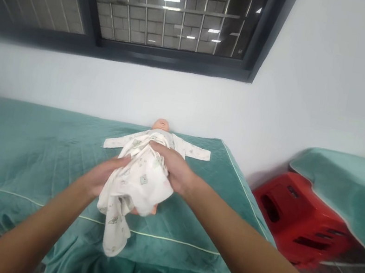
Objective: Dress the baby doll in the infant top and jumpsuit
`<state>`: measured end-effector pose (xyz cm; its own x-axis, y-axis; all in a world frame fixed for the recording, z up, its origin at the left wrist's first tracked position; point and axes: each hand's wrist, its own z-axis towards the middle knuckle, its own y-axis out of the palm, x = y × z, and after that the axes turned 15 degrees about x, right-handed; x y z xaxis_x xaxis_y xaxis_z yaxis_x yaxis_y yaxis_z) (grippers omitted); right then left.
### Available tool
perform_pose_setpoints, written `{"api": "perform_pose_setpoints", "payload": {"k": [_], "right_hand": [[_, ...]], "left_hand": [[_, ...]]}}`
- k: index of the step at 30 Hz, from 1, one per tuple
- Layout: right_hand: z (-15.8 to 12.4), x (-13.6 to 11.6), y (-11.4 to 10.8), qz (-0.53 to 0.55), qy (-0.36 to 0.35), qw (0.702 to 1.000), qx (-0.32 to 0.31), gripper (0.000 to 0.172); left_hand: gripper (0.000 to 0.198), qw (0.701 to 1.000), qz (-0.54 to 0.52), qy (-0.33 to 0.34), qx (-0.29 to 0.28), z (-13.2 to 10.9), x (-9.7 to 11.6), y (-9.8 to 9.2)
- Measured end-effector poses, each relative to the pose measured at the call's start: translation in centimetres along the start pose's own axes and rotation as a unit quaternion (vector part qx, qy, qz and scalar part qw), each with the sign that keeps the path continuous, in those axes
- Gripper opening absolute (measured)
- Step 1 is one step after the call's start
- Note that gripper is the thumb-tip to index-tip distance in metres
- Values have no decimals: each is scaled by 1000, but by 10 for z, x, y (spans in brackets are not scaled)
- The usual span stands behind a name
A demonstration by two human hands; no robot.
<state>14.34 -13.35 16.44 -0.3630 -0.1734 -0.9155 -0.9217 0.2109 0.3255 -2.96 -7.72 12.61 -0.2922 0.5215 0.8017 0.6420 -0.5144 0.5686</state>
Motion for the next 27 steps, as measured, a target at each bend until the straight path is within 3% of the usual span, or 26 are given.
{"api": "perform_pose_setpoints", "payload": {"k": [4, 8, 13, 16, 20, 24, 27], "right_hand": [[-6, -6, 7, 51, 45, 997, -37, 36], [-17, -3, 1, -23, -27, 999, -26, 42], [-22, 5, -12, -174, -7, 979, -105, 51], [-14, 12, -15, -157, -31, 986, -45, 47], [0, 15, -11, -71, -81, 993, 39, 46], [2, 18, -8, -28, -87, 995, 42, 45], [-5, 32, -12, -23, -66, 996, 54, 44]], "left_hand": [[79, 997, 68, 19, -42, -10, 2, 5], [60, 998, 17, 55, 25, -8, 10, 7], [47, 998, -28, 32, 45, -2, 10, 7], [52, 999, -17, 11, 30, -2, 1, 10], [62, 996, 62, -67, -21, -4, -11, 12], [56, 990, 121, -59, -30, -8, -11, 7], [54, 985, 130, -99, -49, -7, -10, 1]]}}
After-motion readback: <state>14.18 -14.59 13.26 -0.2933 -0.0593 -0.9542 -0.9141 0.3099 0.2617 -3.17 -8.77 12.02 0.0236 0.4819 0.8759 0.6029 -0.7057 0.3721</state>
